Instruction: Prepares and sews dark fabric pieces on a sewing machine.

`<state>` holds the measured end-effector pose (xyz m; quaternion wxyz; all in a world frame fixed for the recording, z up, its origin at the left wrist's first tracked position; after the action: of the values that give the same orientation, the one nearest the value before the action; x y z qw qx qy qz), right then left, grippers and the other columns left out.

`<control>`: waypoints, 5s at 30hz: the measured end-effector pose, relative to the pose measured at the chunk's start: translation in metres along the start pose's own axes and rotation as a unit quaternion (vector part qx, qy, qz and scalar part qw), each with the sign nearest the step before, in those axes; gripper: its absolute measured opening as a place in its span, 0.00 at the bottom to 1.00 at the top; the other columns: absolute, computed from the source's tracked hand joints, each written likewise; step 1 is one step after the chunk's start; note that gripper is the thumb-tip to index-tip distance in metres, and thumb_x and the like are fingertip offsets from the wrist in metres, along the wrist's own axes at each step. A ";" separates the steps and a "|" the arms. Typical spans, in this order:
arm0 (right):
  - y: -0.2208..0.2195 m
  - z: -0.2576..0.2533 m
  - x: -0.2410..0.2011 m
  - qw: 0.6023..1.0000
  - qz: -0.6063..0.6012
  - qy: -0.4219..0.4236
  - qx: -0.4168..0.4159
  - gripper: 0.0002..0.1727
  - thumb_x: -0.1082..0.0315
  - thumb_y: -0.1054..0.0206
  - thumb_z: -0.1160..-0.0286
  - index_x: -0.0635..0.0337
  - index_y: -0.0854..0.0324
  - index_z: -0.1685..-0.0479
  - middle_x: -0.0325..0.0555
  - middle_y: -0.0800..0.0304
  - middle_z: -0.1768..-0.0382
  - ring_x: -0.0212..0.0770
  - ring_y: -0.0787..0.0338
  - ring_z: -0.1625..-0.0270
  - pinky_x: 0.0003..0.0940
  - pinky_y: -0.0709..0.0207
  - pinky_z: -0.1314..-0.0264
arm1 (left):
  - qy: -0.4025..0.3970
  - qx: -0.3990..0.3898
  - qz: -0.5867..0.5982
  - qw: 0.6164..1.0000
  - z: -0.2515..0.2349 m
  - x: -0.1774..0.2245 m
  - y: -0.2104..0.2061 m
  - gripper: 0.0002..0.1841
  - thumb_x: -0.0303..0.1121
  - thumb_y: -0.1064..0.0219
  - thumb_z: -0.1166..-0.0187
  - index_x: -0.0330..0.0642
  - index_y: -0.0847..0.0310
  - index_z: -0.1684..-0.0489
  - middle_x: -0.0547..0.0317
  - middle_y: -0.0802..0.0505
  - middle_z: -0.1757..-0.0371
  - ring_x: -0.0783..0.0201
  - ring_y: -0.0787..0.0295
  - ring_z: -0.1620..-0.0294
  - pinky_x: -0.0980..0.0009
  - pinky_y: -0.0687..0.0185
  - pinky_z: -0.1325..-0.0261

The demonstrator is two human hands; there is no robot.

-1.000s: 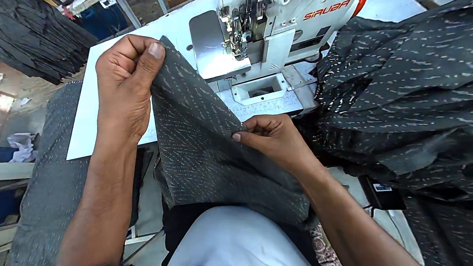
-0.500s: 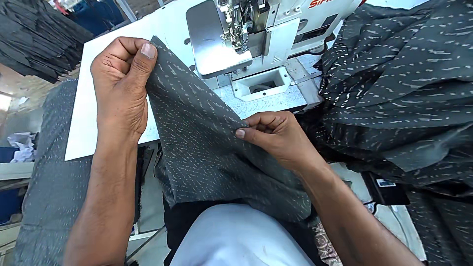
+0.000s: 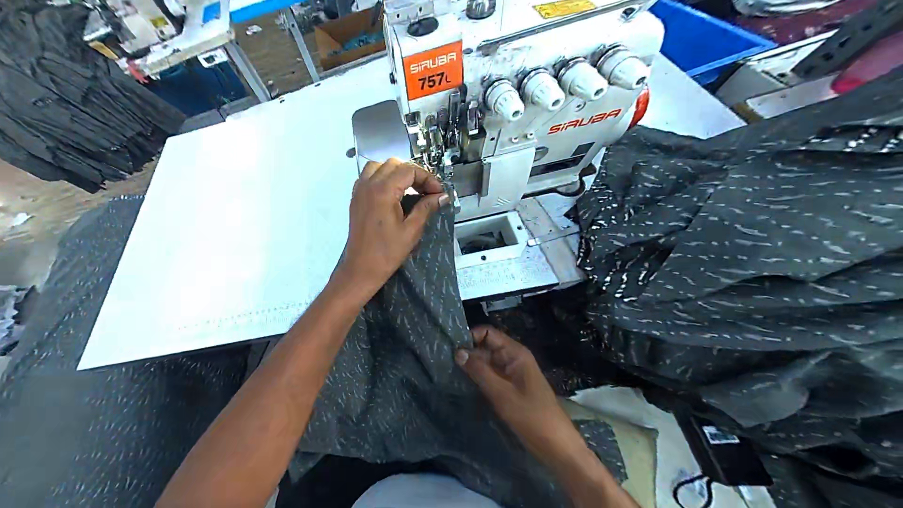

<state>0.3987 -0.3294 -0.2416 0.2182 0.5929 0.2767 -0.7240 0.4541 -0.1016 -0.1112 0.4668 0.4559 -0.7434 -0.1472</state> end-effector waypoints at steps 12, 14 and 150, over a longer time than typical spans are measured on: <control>0.005 -0.007 0.001 1.000 0.005 0.011 -0.013 0.08 0.65 0.32 0.21 0.57 0.15 0.52 0.37 0.13 0.75 0.30 0.17 0.75 0.24 0.24 0.74 | -0.037 -0.051 -0.237 0.969 0.044 0.032 -0.008 0.23 0.45 0.52 0.07 0.44 0.19 0.28 0.56 0.16 0.25 0.52 0.24 0.25 0.49 0.34 0.26; 0.007 -0.007 0.000 1.000 0.008 0.010 -0.017 0.09 0.63 0.33 0.21 0.57 0.14 0.51 0.38 0.14 0.75 0.31 0.18 0.75 0.25 0.24 0.74 | -0.038 -0.056 -0.233 0.970 0.042 0.031 -0.006 0.22 0.46 0.52 0.07 0.45 0.18 0.30 0.57 0.17 0.24 0.53 0.25 0.23 0.49 0.35 0.25; -0.008 -0.093 -0.090 0.995 -0.015 0.096 0.038 0.11 0.68 0.40 0.12 0.65 0.14 0.57 0.46 0.13 0.77 0.32 0.21 0.87 0.25 0.24 0.87 | 0.370 0.065 0.066 0.924 0.072 -0.083 0.135 0.10 0.34 0.40 0.12 0.37 0.22 0.45 0.62 0.13 0.63 0.70 0.13 0.70 0.65 0.09 0.61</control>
<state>0.4801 -0.2632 -0.1652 0.1570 0.6632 0.2781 -0.6769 0.3340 0.0244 -0.1084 0.6864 0.4576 -0.5540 0.1120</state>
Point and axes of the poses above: each hand's wrist, its own z-axis away from the middle knuckle, its own y-axis out of the back of the hand, x = y × z, the point moved 4 cm from there along -z, towards the middle knuckle
